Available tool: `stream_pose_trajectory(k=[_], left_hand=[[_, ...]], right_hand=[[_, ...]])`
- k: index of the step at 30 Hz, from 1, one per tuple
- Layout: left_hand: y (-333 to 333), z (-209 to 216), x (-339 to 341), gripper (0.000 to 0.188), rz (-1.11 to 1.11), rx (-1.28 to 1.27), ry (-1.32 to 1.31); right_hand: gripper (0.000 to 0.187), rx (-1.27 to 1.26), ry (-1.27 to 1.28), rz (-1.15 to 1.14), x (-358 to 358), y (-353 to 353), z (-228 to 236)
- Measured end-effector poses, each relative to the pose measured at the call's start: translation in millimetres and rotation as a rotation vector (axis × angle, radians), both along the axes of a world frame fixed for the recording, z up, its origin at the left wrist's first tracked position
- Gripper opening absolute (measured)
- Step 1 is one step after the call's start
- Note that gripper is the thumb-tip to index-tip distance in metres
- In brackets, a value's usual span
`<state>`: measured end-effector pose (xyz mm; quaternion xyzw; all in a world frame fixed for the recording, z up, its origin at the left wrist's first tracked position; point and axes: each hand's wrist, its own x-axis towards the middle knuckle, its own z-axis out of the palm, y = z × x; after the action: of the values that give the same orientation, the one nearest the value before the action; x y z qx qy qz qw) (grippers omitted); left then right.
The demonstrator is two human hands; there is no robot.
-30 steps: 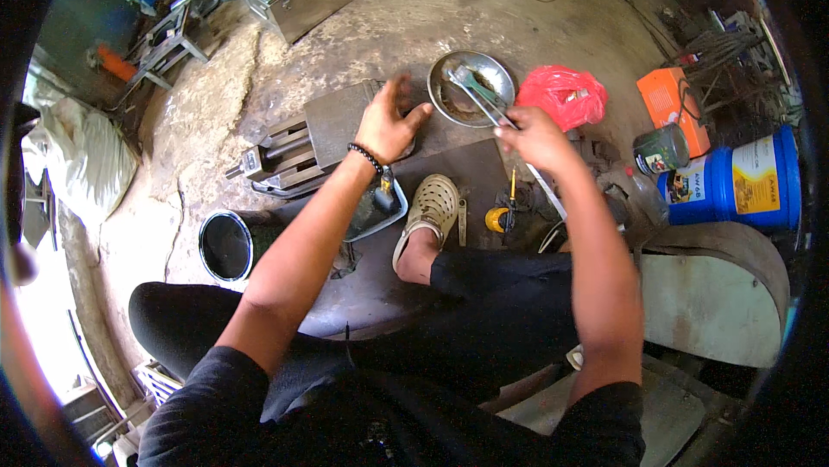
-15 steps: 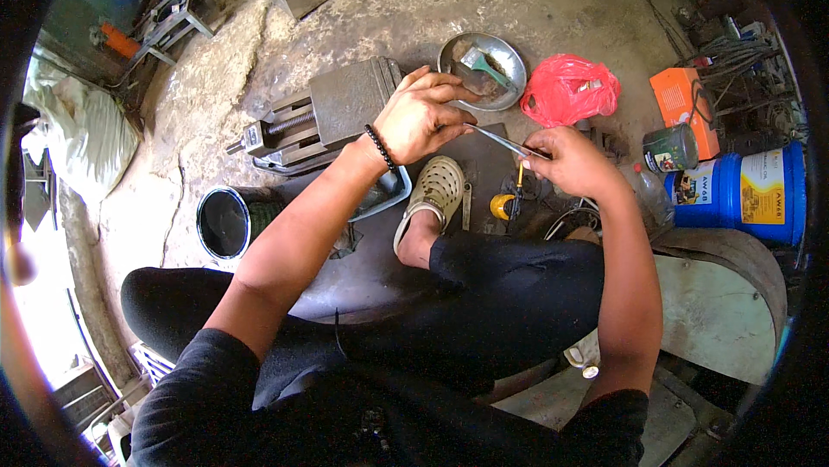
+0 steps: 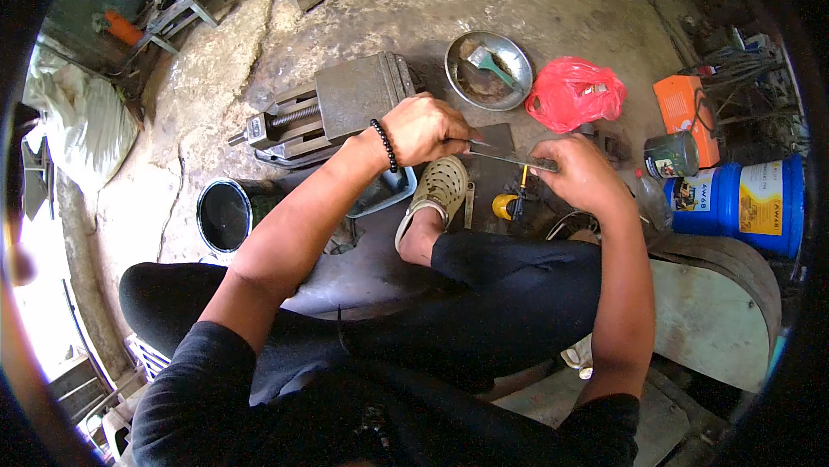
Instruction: The person opens a paint can, stirs the contents with a metal rod, and then closes the can. The person also handles a plastic bag and a bottle during the process.
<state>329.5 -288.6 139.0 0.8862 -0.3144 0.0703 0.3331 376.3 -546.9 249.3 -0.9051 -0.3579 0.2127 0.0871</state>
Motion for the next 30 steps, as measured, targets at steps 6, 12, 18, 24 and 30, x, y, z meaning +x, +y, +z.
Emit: stream_pose_trajectory(k=[6,12,18,24,30], left_hand=[[6,-12,6,0.019,0.072,-0.393,0.061],[20,-16,1,0.019,0.404,-0.444,0.145],[3,-13,-1,0.027,0.262,-0.321,-0.232],[-3,-7,1,0.025,0.269,-0.164,-0.305],[-4,-7,-2,0.025,0.241,-0.133,-0.417]], right_hand=[[0.022,0.074,0.089,-0.102,3,0,0],[0.019,0.098,0.135,-0.180,11,-12,2],[0.015,0.127,0.205,-0.181,16,-23,-5],[0.018,0.141,0.340,-0.206,16,-19,-5],[0.022,0.193,0.553,-0.278,15,-17,2]])
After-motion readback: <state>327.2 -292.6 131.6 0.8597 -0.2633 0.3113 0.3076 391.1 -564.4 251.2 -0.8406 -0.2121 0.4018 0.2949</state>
